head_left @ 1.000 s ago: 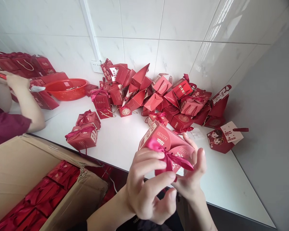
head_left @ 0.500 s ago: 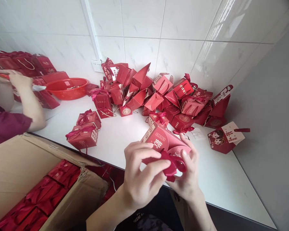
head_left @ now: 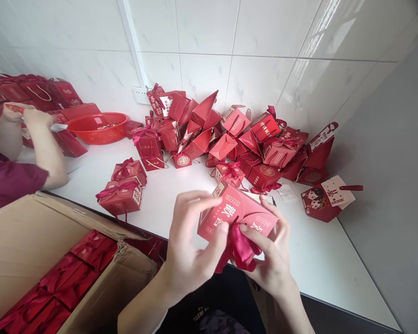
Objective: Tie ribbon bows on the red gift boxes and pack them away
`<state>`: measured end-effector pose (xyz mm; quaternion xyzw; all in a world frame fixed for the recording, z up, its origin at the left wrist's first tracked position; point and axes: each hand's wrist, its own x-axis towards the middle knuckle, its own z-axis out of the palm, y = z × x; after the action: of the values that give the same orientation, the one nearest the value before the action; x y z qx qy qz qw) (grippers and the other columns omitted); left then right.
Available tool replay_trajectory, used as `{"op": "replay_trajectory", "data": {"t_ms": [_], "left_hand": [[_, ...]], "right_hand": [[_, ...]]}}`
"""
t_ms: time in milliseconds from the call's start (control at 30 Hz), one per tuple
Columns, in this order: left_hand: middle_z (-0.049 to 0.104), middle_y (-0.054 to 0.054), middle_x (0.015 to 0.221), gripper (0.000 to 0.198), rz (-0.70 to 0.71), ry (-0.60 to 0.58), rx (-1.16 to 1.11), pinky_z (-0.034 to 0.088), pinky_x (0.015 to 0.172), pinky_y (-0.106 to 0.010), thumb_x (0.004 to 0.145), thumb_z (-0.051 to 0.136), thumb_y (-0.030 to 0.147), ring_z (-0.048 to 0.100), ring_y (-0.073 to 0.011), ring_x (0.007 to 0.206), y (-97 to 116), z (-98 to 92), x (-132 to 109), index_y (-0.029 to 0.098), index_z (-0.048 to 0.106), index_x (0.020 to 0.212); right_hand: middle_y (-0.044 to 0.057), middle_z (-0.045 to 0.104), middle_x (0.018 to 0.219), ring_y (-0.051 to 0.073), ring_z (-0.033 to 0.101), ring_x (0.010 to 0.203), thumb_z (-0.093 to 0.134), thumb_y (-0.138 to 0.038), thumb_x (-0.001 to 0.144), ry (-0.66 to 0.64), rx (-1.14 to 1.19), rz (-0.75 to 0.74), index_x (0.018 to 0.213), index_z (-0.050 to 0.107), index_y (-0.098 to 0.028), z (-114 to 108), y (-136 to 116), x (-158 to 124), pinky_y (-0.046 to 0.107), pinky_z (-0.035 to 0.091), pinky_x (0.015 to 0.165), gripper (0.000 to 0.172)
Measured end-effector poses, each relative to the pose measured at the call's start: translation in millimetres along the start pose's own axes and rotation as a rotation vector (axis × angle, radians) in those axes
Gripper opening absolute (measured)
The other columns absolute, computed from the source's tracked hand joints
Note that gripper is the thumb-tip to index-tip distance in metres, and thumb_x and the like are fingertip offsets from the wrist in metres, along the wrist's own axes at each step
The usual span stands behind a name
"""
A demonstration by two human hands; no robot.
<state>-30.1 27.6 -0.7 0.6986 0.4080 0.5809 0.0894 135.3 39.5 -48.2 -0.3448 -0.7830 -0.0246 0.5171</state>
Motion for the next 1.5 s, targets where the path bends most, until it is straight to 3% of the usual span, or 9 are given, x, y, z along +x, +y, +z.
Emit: {"op": "replay_trajectory", "data": {"t_ms": [167, 333, 500, 633, 700, 867, 1033, 1200, 1500], "left_hand": [[0.053, -0.005, 0.12, 0.043, -0.187, -0.252, 0.027, 0.049, 0.089, -0.034, 0.08, 0.059, 0.024, 0.054, -0.0203, 0.107, 2.8, -3.5, 21.1, 0.026, 0.047, 0.121], [0.064, -0.002, 0.099, 0.019, -0.306, -0.047, -0.056, 0.053, 0.079, -0.027, 0.091, 0.042, 0.026, 0.062, -0.0148, 0.091, -5.9, -3.9, 23.2, 0.023, 0.057, 0.102], [0.057, -0.005, 0.115, 0.042, -0.249, -0.143, -0.053, 0.052, 0.084, -0.031, 0.078, 0.063, 0.031, 0.059, -0.0197, 0.102, -9.4, -2.3, 21.1, 0.024, 0.05, 0.118], [0.059, -0.004, 0.105, 0.022, -0.316, -0.023, -0.093, 0.054, 0.08, -0.031, 0.09, 0.044, 0.03, 0.062, -0.0161, 0.092, -13.4, -5.8, 20.4, 0.022, 0.054, 0.108], [0.059, -0.005, 0.102, 0.024, -0.256, 0.016, -0.15, 0.053, 0.083, -0.034, 0.092, 0.038, 0.032, 0.061, -0.0173, 0.094, -14.7, -9.1, 18.6, 0.021, 0.054, 0.106], [0.057, -0.004, 0.096, 0.015, -0.049, -0.14, -0.003, 0.049, 0.084, -0.032, 0.079, 0.062, 0.026, 0.057, -0.0176, 0.095, -13.0, -9.5, 14.6, 0.019, 0.056, 0.091], [0.055, -0.003, 0.087, 0.011, 0.103, -0.063, 0.038, 0.049, 0.073, -0.027, 0.08, 0.059, 0.009, 0.056, -0.0132, 0.084, -10.2, -0.5, 8.0, 0.018, 0.057, 0.085], [0.052, -0.001, 0.079, 0.012, 0.379, -0.063, 0.042, 0.047, 0.082, -0.038, 0.078, 0.06, 0.009, 0.052, -0.0137, 0.078, -3.0, 4.4, -4.5, 0.02, 0.062, 0.084], [0.039, 0.004, 0.07, 0.014, 0.4, 0.033, 0.149, 0.047, 0.09, -0.034, 0.079, 0.063, 0.016, 0.046, -0.0088, 0.067, 14.7, -0.7, -7.2, 0.026, 0.064, 0.07]], "right_hand": [[0.012, 0.029, 0.134, 0.038, 0.03, 0.131, 0.069, -0.023, 0.073, 0.007, 0.009, -0.047, 0.116, 0.051, -0.027, -3.0, 0.0, -0.3, 0.063, 0.04, 0.094, 0.047], [0.014, 0.029, 0.132, 0.037, 0.029, 0.131, 0.072, -0.019, 0.07, 0.019, 0.011, -0.028, 0.112, 0.053, -0.024, -2.9, -0.9, 0.0, 0.06, 0.042, 0.094, 0.047], [0.014, 0.027, 0.134, 0.038, 0.028, 0.131, 0.071, -0.017, 0.07, -0.02, 0.02, -0.04, 0.112, 0.052, -0.024, -1.1, -0.9, -0.1, 0.063, 0.037, 0.097, 0.047], [0.014, 0.027, 0.134, 0.037, 0.026, 0.132, 0.071, -0.017, 0.07, -0.015, 0.019, -0.024, 0.113, 0.052, -0.025, -0.3, -0.3, 0.4, 0.063, 0.037, 0.097, 0.048], [0.014, 0.028, 0.133, 0.037, 0.026, 0.132, 0.071, -0.018, 0.07, -0.009, 0.019, 0.001, 0.115, 0.05, -0.026, -0.7, -0.2, 1.9, 0.062, 0.038, 0.096, 0.05], [0.014, 0.032, 0.129, 0.035, 0.028, 0.132, 0.071, -0.021, 0.071, -0.058, 0.038, 0.043, 0.128, 0.039, -0.027, -1.3, 0.2, 5.8, 0.062, 0.035, 0.098, 0.066], [0.017, 0.029, 0.134, 0.034, 0.03, 0.131, 0.072, -0.018, 0.069, -0.056, 0.118, 0.089, 0.142, 0.016, -0.024, 1.4, -0.9, 4.1, 0.06, 0.036, 0.099, 0.093], [0.018, 0.03, 0.136, 0.036, 0.033, 0.129, 0.074, -0.018, 0.066, 0.007, 0.12, 0.066, 0.144, 0.011, -0.024, -0.8, -3.1, 4.6, 0.061, 0.037, 0.096, 0.101], [0.017, 0.032, 0.138, 0.037, 0.036, 0.127, 0.074, -0.017, 0.065, 0.078, 0.151, 0.006, 0.145, 0.011, -0.025, -6.8, -10.5, 7.9, 0.064, 0.036, 0.097, 0.101]]}}
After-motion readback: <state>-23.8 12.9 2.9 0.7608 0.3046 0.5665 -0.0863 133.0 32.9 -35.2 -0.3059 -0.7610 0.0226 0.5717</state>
